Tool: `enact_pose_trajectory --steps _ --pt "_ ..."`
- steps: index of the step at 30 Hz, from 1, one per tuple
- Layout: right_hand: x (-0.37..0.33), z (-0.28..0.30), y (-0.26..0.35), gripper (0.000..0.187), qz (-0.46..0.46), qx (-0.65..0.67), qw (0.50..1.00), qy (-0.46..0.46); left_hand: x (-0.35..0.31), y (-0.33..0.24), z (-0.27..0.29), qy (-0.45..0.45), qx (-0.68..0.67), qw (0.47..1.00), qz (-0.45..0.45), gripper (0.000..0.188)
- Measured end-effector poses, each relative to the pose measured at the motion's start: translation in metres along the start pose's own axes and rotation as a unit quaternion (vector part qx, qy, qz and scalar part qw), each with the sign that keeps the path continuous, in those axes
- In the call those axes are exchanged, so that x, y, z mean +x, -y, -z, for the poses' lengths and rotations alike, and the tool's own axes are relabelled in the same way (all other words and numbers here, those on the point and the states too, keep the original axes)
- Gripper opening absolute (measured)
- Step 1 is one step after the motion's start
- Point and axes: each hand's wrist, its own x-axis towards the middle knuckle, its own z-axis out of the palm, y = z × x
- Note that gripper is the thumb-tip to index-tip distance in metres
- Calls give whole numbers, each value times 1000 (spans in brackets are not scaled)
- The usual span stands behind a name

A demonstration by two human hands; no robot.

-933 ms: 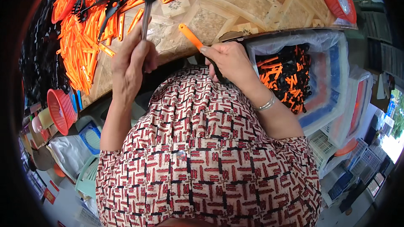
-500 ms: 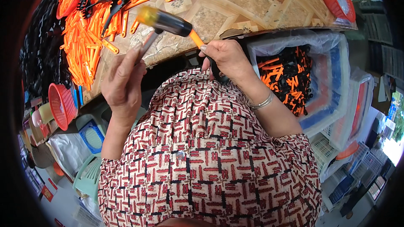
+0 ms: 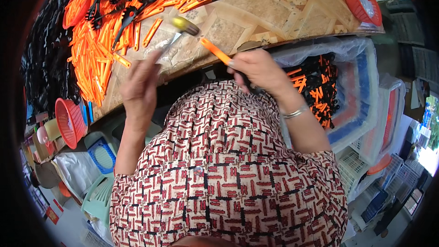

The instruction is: The person assembles small plastic components by inserting orange handles into black plastic heads. They use a hammer to secure the connection between the parts and place the finished items on the table. The process involves repetitive picking, aligning, and striking of the components.

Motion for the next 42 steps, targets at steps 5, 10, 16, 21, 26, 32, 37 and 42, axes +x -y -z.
enact_pose_trajectory --steps 5,10,16,21,26,32,37,42 --pt "-66 128 -25 30 33 -337 939 -64 10 34 18 -43 -250 931 263 40" --pt "-41 111 43 22 167 -498 798 -296 24 48 13 -12 -199 935 292 39" --pt "88 48 80 14 463 -601 585 -289 65 48 14 43 45 966 253 32" --pt "107 40 79 15 434 -651 572 -246 66 43 5 54 157 979 117 31" --pt "51 21 62 15 392 -569 694 -201 60 49 0 28 123 986 105 24" --pt "1 -4 18 20 127 -182 971 -90 72 5 9 214 -224 937 161 26" --pt "7 -15 -3 24 107 -136 975 -140 86 -5 -17 326 -142 934 24 30" --pt "9 -18 0 28 106 -170 967 -154 97 -6 -26 384 -44 922 -26 31"
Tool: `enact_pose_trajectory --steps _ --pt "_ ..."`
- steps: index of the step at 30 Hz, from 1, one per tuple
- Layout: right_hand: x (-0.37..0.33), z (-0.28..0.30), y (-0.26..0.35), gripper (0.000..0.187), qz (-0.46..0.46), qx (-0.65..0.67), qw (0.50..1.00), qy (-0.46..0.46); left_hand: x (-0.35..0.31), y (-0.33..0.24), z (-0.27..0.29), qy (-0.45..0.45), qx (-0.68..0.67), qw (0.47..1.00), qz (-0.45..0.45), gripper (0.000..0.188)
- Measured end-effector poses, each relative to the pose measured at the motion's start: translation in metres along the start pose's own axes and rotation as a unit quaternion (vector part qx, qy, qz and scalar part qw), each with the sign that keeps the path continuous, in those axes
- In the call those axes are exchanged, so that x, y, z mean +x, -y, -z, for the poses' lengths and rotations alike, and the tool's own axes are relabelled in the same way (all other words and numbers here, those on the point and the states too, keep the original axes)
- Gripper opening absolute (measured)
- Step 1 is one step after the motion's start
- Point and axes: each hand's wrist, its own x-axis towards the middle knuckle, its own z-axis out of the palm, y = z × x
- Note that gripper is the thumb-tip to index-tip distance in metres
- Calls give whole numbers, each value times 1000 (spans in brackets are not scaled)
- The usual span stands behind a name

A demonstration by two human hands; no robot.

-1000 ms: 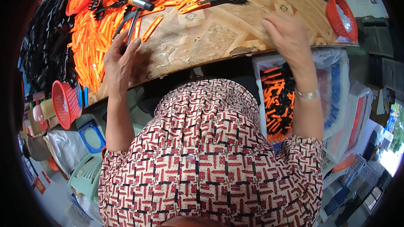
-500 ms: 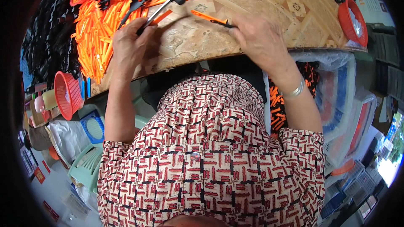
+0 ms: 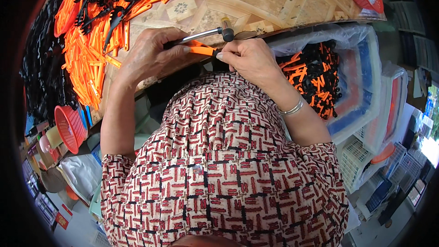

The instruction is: The person assembles small plastic components by inserting orange handles into black plastic heads. They use a hammer to secure the connection between the parts and place the finished items on the table. The process involves repetitive picking, aligning, and striking of the components.

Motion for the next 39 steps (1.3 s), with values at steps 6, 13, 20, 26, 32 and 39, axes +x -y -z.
enact_pose_trajectory --steps 6,13,20,26,32,39 --pt "5 2 -5 26 33 21 999 30 9 -1 -3 -38 10 999 -20 29" --pt "6 2 -3 26 -40 144 987 67 6 3 -19 -85 -25 996 -11 27" --pt "5 1 8 35 -63 62 995 36 6 -7 -26 -154 61 986 -23 27" --pt "0 2 20 39 -100 49 994 22 -17 -10 -10 -241 9 970 -4 31" --pt "0 -5 6 39 -103 101 989 26 -71 -31 -21 -314 -97 943 -57 52" --pt "2 -5 12 37 -85 77 993 19 -92 -34 -30 -262 -274 923 65 57"
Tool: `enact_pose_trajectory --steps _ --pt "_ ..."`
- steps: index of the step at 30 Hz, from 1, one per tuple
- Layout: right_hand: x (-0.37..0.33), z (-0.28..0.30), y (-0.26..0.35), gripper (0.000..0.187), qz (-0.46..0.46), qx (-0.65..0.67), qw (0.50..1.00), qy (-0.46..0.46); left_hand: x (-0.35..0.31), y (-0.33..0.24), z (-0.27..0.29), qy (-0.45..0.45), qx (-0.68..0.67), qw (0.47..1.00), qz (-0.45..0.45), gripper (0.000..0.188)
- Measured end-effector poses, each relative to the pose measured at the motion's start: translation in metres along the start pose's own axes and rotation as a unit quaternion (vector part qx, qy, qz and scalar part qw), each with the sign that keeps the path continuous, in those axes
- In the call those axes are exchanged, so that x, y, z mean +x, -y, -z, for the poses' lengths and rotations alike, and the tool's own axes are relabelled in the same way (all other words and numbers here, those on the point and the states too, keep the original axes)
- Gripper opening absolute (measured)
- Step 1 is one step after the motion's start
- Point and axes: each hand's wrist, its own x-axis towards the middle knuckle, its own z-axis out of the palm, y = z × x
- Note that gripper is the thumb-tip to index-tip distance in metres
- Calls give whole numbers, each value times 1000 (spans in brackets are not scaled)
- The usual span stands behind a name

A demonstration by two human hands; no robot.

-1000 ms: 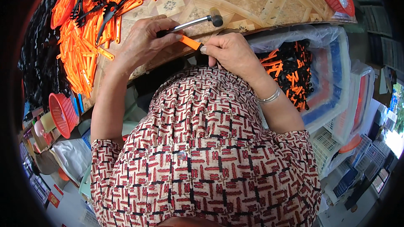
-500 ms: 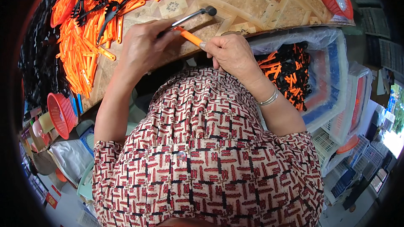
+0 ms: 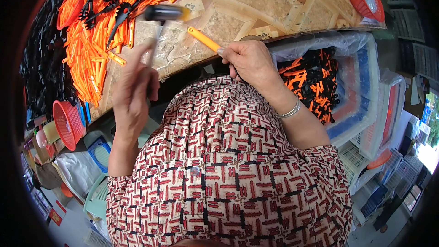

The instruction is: The person assembles small plastic components by inserting orange handles into black plastic heads. They use a hammer to secure the connection between the parts and place the finished items on the table. The process involves repetitive picking, aligning, and striking of the components.

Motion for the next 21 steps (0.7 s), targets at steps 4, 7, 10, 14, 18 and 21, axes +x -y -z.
enact_pose_trajectory --steps 4,7,10,14,18,21 --pt "0 0 -4 37 1 9 1000 14 1 16 -6 86 240 959 -123 61" --pt "0 -1 -7 36 4 17 1000 12 -3 13 -13 67 155 983 -68 68" --pt "1 0 0 35 -2 9 1000 10 -3 10 -12 42 179 975 -123 63" --pt "-15 -1 -1 34 -49 -2 999 -2 5 32 -14 68 184 976 -100 57" --pt "-24 -8 -26 37 -16 40 999 -32 -2 25 -11 22 127 990 -59 61" --pt "-16 -17 -21 39 1 40 998 -41 5 33 -16 94 217 961 -142 61"
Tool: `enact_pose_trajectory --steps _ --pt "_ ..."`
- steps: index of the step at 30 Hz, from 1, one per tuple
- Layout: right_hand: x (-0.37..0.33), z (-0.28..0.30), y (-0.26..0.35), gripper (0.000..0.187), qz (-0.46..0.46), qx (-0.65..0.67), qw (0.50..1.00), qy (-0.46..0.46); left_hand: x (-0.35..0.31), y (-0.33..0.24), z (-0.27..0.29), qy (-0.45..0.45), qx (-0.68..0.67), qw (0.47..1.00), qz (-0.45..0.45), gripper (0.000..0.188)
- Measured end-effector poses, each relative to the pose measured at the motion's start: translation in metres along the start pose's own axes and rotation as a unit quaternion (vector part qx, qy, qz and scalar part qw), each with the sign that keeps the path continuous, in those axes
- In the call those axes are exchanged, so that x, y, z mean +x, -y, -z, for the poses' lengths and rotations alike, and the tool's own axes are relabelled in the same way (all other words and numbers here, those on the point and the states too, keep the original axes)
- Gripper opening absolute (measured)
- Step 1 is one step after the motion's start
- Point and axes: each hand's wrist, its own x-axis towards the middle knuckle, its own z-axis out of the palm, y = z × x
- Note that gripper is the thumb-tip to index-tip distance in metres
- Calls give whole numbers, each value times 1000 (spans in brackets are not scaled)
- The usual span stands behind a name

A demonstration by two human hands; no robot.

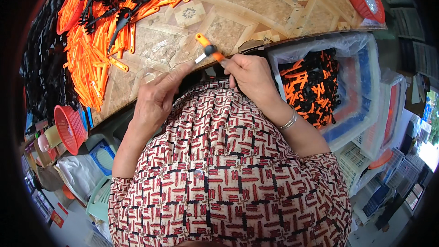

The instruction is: The person assembles small plastic components by inserting orange handles into black plastic heads. They use a hammer to secure the connection between the parts and place the finished items on the table. The process involves repetitive picking, aligning, and striking of the components.

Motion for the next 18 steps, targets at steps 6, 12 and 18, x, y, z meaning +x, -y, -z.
enact_pose_trajectory --steps 6,12,18 --pt "1 4 13 38 -23 -19 999 13 -4 -5 9 -6 8 1000 17 57" --pt "-10 103 11 33 -26 -135 986 94 -13 7 30 -115 -298 923 214 39" --pt "-18 190 40 29 81 -557 808 -172 -8 28 25 -184 -317 886 284 49"
